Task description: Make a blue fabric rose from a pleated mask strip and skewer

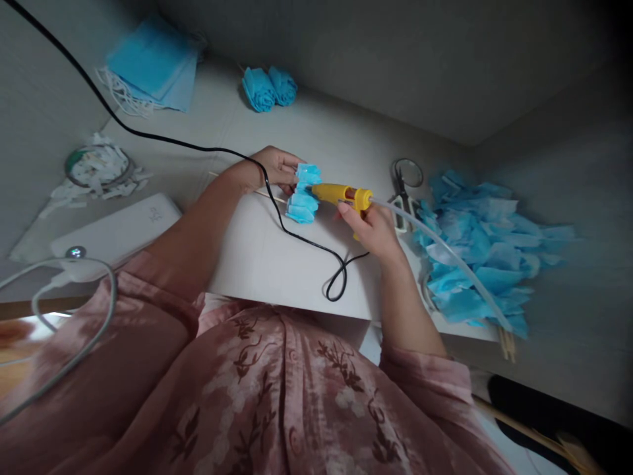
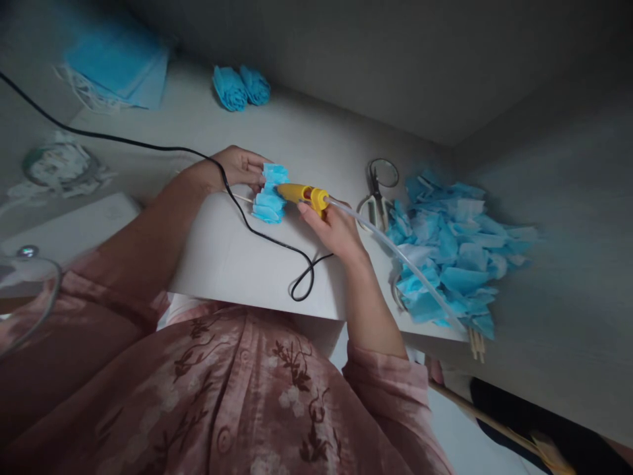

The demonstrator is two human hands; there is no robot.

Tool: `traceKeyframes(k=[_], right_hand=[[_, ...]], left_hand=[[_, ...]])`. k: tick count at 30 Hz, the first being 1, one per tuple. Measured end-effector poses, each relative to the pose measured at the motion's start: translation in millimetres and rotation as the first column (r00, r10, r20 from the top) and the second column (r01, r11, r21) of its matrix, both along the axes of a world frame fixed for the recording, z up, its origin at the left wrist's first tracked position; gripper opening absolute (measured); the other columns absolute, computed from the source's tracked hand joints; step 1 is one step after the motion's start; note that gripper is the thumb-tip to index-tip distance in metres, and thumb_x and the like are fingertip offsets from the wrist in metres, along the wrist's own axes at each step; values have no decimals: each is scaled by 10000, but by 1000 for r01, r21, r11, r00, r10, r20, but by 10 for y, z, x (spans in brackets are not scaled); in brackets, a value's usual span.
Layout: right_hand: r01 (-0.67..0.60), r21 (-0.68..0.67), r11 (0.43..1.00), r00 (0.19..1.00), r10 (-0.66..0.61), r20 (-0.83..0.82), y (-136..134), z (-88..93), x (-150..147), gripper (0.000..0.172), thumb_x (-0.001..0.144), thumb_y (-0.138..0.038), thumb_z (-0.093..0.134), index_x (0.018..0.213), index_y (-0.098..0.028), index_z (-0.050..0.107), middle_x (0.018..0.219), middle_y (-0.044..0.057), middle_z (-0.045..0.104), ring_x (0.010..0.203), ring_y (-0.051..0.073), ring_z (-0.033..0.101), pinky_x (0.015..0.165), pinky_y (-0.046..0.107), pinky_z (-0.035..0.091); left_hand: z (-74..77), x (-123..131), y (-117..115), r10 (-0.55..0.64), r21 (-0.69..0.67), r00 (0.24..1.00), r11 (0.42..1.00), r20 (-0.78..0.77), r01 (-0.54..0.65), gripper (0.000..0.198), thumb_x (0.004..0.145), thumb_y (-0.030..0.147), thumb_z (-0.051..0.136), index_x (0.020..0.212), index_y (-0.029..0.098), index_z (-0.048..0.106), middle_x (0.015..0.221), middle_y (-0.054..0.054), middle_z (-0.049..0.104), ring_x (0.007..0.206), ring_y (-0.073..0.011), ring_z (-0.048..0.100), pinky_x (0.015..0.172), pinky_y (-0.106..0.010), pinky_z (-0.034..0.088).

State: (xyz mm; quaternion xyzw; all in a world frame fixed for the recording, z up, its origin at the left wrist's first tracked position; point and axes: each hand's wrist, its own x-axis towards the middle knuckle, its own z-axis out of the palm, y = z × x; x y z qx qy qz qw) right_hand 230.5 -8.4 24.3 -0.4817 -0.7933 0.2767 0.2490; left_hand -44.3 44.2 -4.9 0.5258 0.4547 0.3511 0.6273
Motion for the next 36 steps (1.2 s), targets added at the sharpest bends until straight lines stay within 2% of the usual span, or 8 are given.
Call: traceKeyframes(k=[5,10,17,20,23,26,30,36], right_hand=[[35,1,999,999,-35,15,13,8,17,584,931,-712,503,792,-207,762,722,55,714,738,227,683,691,340,510],[39,16,999,999,-39,-5,39,24,61,638,908,-762,494,759,-202,761,747,63,729,686,209,642,669,342,499],[21,-5,1000,999,-21,-35,14,49,62,700,913,-800,459,756,-195,775,694,53,674,599,177,561,597,325,440],[16,-29,999,1000,-16,-10,0,26,26,705,910,-806,456,794,-192,783,750,61,695,648,188,595,629,329,449],[21,-44,999,1000,-20,15,-9,6,-14,696,905,-808,464,825,-193,780,846,74,727,731,206,634,699,340,473],[31,-45,999,999,-30,20,-12,-1,-36,701,905,-813,456,834,-192,774,802,68,709,743,210,634,739,349,483],[28,-39,999,1000,-28,-7,-9,-1,-25,697,910,-809,466,815,-189,770,731,52,678,674,184,597,699,335,475],[15,-28,999,997,-17,-75,6,0,1,716,904,-823,471,788,-184,772,764,65,691,686,183,604,673,324,478]], left_hand=[[24,15,-16,23,-41,998,999,-51,-25,343,842,83,768,1172,177,762,794,19,785,757,-157,653,903,-394,561],[30,21,-25,24,-40,1000,999,-18,-25,362,863,0,671,1193,135,728,747,21,779,689,-126,611,837,-345,562],[86,57,-61,60,-58,997,996,-50,-63,364,909,-55,621,1240,70,706,745,-5,767,683,-144,644,911,-425,545],[87,51,-62,57,-63,998,996,-36,-59,332,914,-38,643,1216,81,710,755,7,774,681,-123,631,849,-351,554],[55,22,-40,39,-46,999,998,-14,-39,342,873,-15,702,1198,89,728,791,-12,786,684,-122,643,811,-321,559],[-7,-17,-1,6,-1,1000,1000,-24,-6,387,837,56,769,1223,81,745,837,-49,783,708,-155,691,831,-355,570],[-102,-59,55,-32,62,999,997,-22,34,376,816,116,788,1191,117,777,839,-42,772,804,-187,752,809,-304,578],[-154,-73,89,-33,80,999,996,-21,35,373,798,144,806,1170,138,785,835,-33,766,876,-211,774,815,-293,601]])
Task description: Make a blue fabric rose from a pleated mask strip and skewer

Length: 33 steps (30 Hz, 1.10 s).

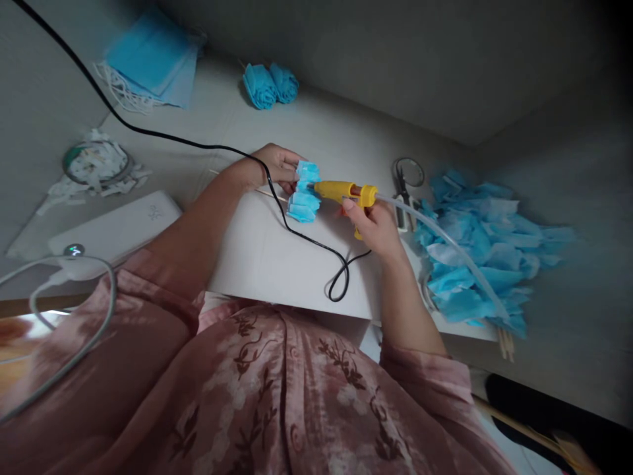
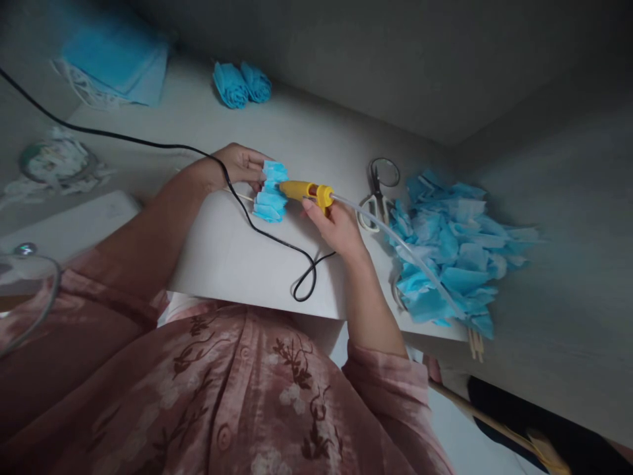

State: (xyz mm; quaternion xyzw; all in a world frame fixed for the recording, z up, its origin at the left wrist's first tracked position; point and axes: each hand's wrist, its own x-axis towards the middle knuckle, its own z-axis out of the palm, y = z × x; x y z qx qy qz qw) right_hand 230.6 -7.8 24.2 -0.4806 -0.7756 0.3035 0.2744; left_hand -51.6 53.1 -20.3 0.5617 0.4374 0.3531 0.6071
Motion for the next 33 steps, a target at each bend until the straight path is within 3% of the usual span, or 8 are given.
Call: traceKeyframes(k=[11,19,25,29,33], right_hand=[[12,-16,1000,998,-13,-54,-2,-25,-40,669,918,-791,499,761,-190,745,717,46,655,632,155,543,608,304,443],[3,-25,1000,997,-5,-80,44,-29,-30,631,940,-739,509,752,-180,732,677,31,618,610,145,532,599,299,433],[24,-52,998,993,-30,-116,82,-63,17,612,918,-743,539,753,-188,736,679,41,634,633,163,565,592,300,446],[48,-91,995,993,-57,-106,102,-76,52,577,927,-714,550,754,-194,731,655,33,627,579,147,527,548,295,422],[73,-50,996,991,-78,-112,110,-44,80,566,931,-704,557,745,-195,719,663,41,630,638,166,581,583,302,451]], left_hand=[[33,11,-26,7,17,1000,1000,-1,-7,476,759,100,842,1227,140,769,891,-41,769,976,-261,774,862,-342,617],[-25,37,4,36,12,999,999,-22,-36,464,796,75,805,1254,129,751,836,-35,765,771,-193,753,823,-360,606],[-64,12,27,41,15,999,999,10,-41,468,777,85,824,1237,139,757,810,-19,754,903,-232,776,858,-335,608],[-36,25,9,44,8,999,999,8,-44,466,788,104,828,1245,140,747,814,-13,765,829,-198,763,817,-310,606],[13,49,-22,65,-29,998,997,-11,-65,482,808,79,812,1279,132,725,834,-24,784,686,-137,701,786,-318,598]])
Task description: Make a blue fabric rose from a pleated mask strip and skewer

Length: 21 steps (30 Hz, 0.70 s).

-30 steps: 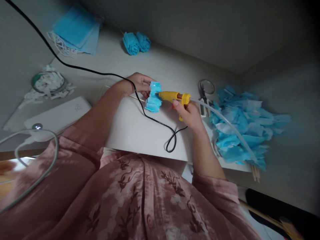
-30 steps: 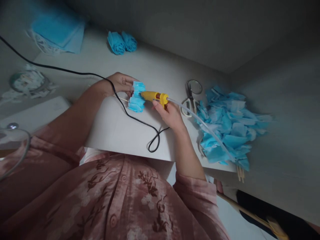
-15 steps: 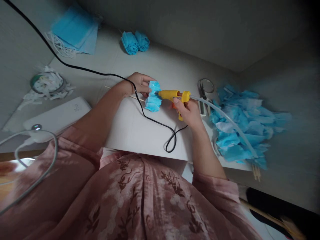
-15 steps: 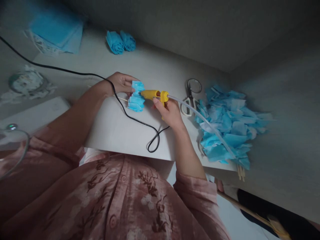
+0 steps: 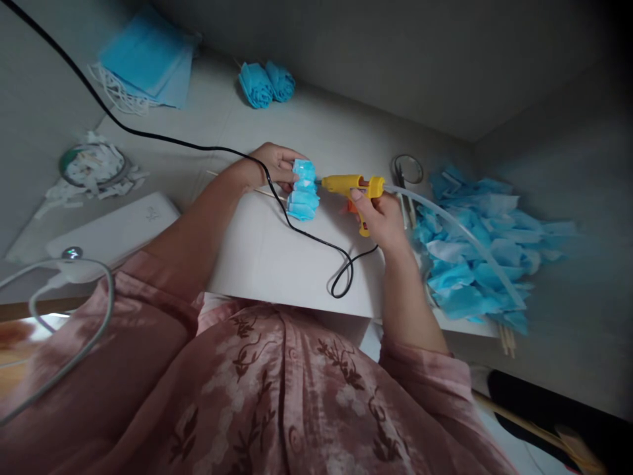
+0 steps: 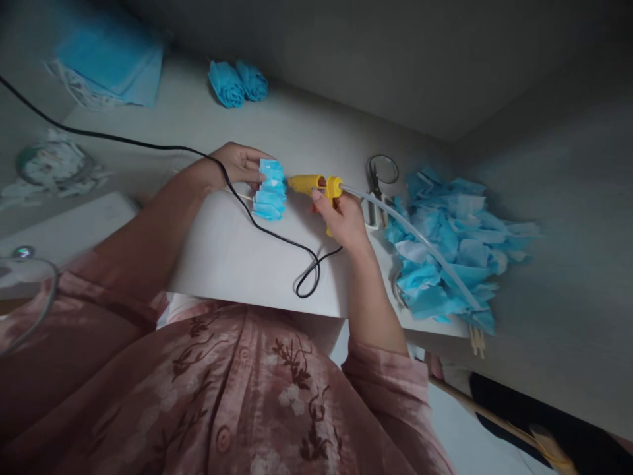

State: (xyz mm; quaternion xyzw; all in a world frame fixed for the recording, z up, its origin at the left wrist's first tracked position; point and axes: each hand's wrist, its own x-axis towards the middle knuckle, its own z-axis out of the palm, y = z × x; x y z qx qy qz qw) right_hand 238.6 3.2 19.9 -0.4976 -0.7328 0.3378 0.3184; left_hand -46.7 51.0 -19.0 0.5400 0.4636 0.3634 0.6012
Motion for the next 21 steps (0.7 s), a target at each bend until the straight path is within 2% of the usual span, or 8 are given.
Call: traceKeyframes(k=[2,5,8,11,15,21], right_hand=[[11,3,1000,1000,-11,-1,1,20,14,565,928,-715,558,769,-198,723,664,43,636,643,171,586,581,303,452],[10,-23,1000,1000,-10,-29,-12,42,17,582,906,-759,556,822,-208,725,649,38,638,592,165,548,546,302,422],[-6,-60,998,998,3,-55,-41,52,-13,611,879,-801,556,798,-215,707,663,43,647,576,162,531,532,303,404],[-35,-79,996,999,31,-45,-61,34,-52,640,869,-824,546,762,-213,704,658,39,634,577,158,526,534,302,399],[-50,-78,996,998,47,-44,-62,-12,-95,643,880,-814,539,791,-205,724,675,36,641,586,151,527,546,296,407],[-64,-93,994,993,54,-107,-73,-3,-168,618,871,-792,571,821,-191,708,712,49,683,621,151,567,569,295,445]], left_hand=[[5,-1,-2,0,7,1000,1000,-3,0,464,814,86,811,1269,135,733,843,-29,785,698,-144,707,795,-324,595],[-19,-21,14,-20,36,1000,999,6,20,439,806,111,823,1240,140,758,838,-29,770,821,-202,760,834,-332,597],[-53,-41,39,-35,46,999,998,22,34,454,783,103,834,1230,143,764,837,-29,764,874,-227,771,852,-347,606],[-70,-44,53,-39,50,999,998,35,37,480,767,102,842,1237,147,757,822,-20,760,849,-212,767,843,-335,611],[-48,-27,44,-29,19,999,999,17,29,479,780,90,816,1252,138,747,827,-20,769,712,-163,736,767,-300,607],[44,0,-15,-11,8,1000,1000,-19,11,452,799,94,800,1247,113,749,844,-42,780,709,-173,730,775,-317,602]])
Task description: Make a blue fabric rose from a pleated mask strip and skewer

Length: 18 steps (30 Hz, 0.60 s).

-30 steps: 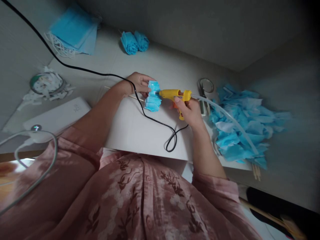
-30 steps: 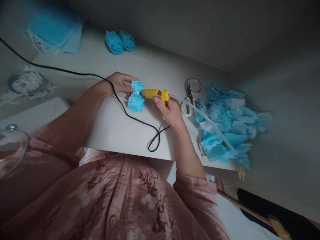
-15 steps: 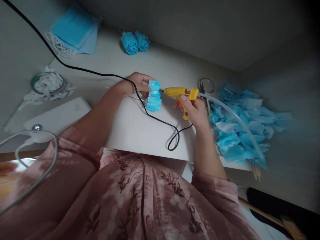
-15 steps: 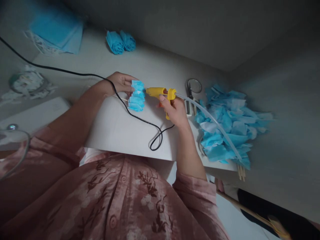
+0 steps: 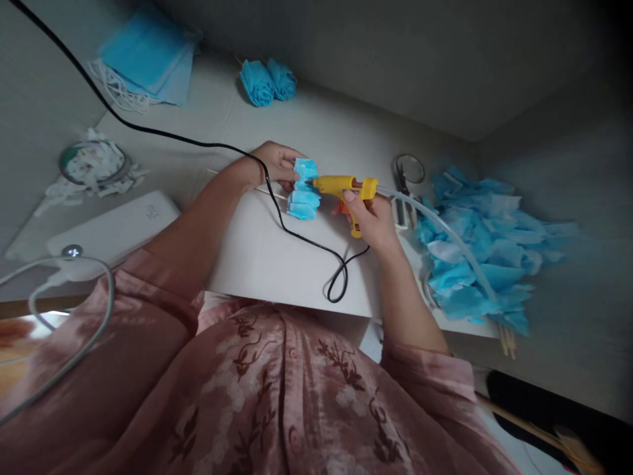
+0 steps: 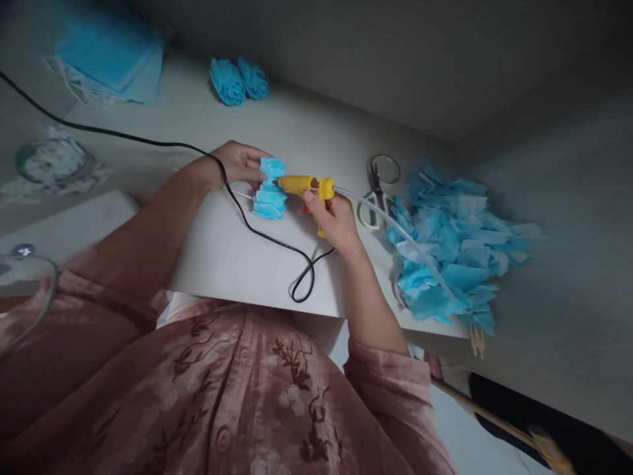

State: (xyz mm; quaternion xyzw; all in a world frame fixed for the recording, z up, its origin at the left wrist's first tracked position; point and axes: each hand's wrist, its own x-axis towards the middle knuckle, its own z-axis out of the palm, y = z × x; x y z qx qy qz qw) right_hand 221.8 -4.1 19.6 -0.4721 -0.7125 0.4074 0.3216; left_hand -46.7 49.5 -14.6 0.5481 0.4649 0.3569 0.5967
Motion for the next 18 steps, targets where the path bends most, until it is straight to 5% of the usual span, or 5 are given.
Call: traceKeyframes(k=[10,18], right_hand=[[10,12,1000,1000,-10,22,68,-97,86,581,912,-750,556,818,-202,723,669,31,655,555,140,519,531,293,403],[40,13,999,999,-40,30,46,-34,73,645,870,-821,550,785,-203,710,692,45,684,569,144,534,544,299,429]], left_hand=[[-46,-25,29,-18,-5,1000,1000,23,18,454,768,181,865,1210,161,762,847,-24,778,968,-235,758,889,-343,590],[51,-2,-26,8,-66,998,998,59,-5,504,726,146,901,1203,178,739,765,25,770,808,-189,651,947,-481,534]])
